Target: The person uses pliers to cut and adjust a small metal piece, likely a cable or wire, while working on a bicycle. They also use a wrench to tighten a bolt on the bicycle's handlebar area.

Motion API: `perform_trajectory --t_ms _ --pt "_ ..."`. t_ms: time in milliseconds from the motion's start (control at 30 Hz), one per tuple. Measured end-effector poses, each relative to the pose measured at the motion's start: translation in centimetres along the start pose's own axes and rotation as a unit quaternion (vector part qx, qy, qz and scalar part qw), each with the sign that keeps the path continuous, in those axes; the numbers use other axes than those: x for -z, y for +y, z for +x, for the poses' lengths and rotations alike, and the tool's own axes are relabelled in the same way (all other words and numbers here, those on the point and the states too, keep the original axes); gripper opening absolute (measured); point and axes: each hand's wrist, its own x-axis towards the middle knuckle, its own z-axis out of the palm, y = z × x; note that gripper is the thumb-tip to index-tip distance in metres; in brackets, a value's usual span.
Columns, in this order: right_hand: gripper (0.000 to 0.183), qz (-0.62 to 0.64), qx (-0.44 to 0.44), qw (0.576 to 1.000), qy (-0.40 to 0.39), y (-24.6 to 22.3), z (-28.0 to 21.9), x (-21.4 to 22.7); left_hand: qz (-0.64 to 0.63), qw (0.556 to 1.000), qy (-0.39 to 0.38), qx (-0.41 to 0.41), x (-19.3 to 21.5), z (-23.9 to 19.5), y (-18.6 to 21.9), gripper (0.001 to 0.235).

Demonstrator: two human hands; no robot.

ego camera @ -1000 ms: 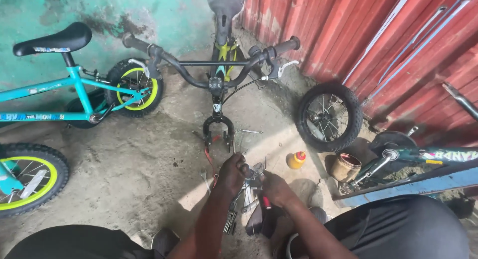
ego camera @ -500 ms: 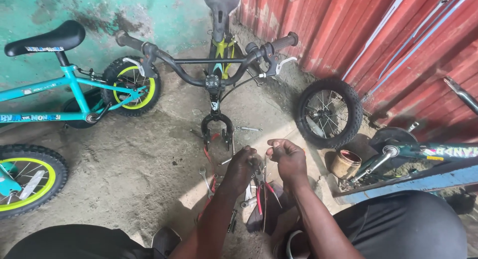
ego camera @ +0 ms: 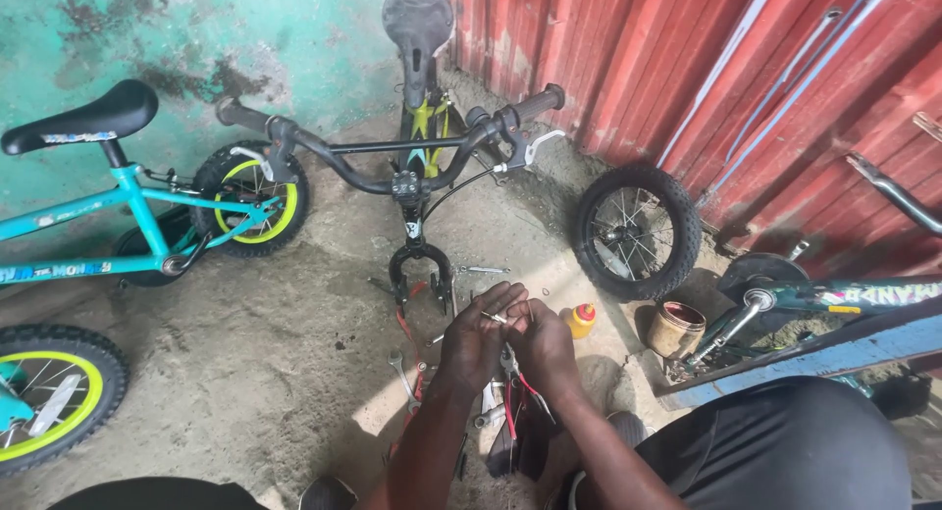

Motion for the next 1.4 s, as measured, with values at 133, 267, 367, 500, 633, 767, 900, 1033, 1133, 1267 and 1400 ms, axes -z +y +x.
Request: perform_trajectory --t_ms 133,267,367,500,633,767,900,1033,1133,1267,1400 --pt "0.01 -0.097 -0.023 0.995 -0.012 -0.8 0.2 0.1 0.036 0.999 -0.03 0.021 -0.6 -0.4 0.2 0.049" --pt "0.008 -0.117 -0.001 0.993 -0.003 0.4 0.5 -0.2 0.031 0.998 -0.041 0.025 -1.9 -1.1 0.7 0.053" --pt "0.013 -0.083 -0.009 0.996 -0.001 0.6 0.5 0.1 0.03 0.999 -0.025 0.015 -3.1 -1.4 1.1 0.052" --pt "0.01 -0.079 -0.022 0.997 0.003 0.5 0.4 -0.3 0.062 0.998 -0.008 0.011 -1.3 -0.5 1.0 0.054" --pt "0.013 -0.081 -0.036 0.996 -0.007 0.3 0.4 -0.9 0.007 0.999 0.049 0.018 0.9 1.2 0.0 0.052" --pt "0.021 -0.069 -0.091 0.993 -0.02 -2.0 -1.1 -1.1 -0.04 0.992 0.118 0.027 4.3 3.5 -2.2 0.047" --pt "0.017 -0.091 -0.09 0.991 -0.03 -0.6 -0.5 -1.8 -0.055 0.988 0.142 0.007 3.5 3.4 -0.9 0.042" --pt "0.031 -0.027 0.01 0.998 -0.05 0.3 -1.1 -1.5 0.003 0.987 0.159 -0.021 -0.5 0.3 1.0 0.049" --pt "0.032 -0.059 0.039 0.996 -0.048 -1.3 -0.8 -1.1 0.081 0.985 0.146 -0.045 -3.3 -0.6 2.3 0.056" --pt "0.035 -0.014 -0.072 0.996 -0.043 -0.4 -0.7 -0.9 0.323 0.933 0.092 -0.128 -1.0 1.0 2.1 0.057" --pt "0.035 0.029 -0.102 0.994 -0.032 -2.6 -1.9 -0.8 0.362 0.919 0.102 -0.119 -2.6 -0.9 2.3 0.059"
